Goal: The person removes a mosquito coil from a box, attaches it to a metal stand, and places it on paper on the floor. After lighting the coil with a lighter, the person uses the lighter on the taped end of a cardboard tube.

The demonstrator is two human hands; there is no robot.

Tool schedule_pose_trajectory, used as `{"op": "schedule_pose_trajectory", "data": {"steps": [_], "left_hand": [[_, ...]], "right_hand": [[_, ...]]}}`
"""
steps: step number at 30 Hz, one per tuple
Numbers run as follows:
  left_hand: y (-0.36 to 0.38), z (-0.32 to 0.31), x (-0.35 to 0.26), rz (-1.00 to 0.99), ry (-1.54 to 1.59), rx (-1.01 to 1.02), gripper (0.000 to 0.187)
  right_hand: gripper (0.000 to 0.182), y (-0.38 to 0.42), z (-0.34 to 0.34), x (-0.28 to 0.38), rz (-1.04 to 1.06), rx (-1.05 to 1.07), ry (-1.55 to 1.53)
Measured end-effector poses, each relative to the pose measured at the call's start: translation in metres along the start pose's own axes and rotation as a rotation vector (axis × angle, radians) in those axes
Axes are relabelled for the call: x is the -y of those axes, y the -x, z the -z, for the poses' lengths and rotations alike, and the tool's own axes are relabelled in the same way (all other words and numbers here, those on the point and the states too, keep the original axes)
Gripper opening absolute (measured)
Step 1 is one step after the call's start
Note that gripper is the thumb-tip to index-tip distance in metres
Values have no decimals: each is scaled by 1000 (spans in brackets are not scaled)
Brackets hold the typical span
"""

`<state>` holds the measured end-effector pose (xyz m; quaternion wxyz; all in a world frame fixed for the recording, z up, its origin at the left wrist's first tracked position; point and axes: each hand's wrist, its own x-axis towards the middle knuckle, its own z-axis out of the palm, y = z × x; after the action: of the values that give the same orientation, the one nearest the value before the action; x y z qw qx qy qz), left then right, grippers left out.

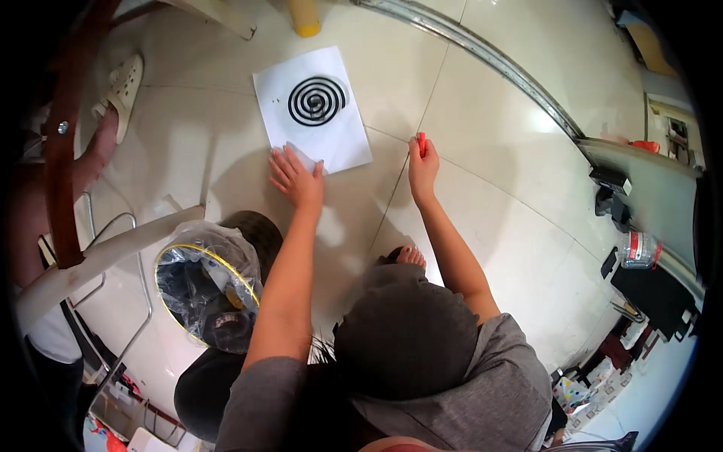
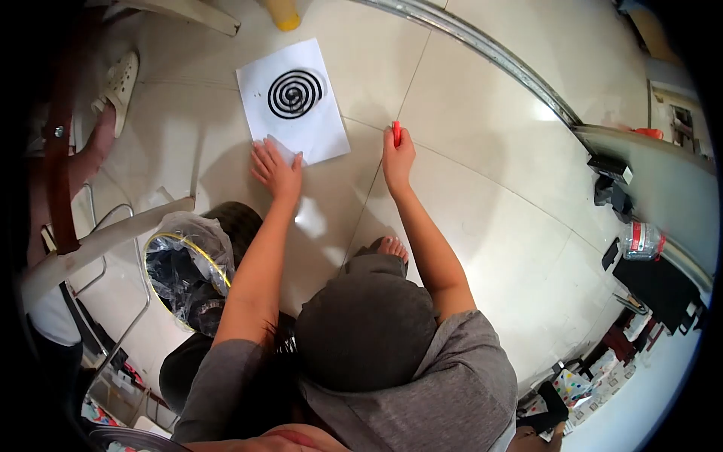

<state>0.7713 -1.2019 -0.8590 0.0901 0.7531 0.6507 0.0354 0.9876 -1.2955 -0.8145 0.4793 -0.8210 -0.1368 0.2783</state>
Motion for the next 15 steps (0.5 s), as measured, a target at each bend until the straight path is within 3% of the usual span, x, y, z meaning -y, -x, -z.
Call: {"op": "schedule_pose_trajectory", "data": {"steps": [3, 7, 10, 11, 12, 14, 15], "left_hand": [[1, 3, -5, 47, 56, 32, 88], [-13, 12, -24, 157, 76, 102, 74], [-42, 35, -51, 58, 386, -277, 67], [-62, 76, -70, -24, 647, -351, 66], [-85, 113, -90, -83, 728, -374, 67], [-135, 203, -132, -208, 844, -429, 70], [-163, 256, -154, -272, 880, -479, 73]], "right_hand": [[22, -2, -2, 35, 94, -53, -240], [20, 0, 12, 106, 112, 122, -300], [15, 18, 34, 181, 188, 238, -320], [14, 31, 44, 212, 221, 282, -335], [12, 45, 55, 238, 242, 321, -342], [13, 71, 76, 279, 513, 307, -131], [13, 87, 87, 300, 468, 360, -163]]}}
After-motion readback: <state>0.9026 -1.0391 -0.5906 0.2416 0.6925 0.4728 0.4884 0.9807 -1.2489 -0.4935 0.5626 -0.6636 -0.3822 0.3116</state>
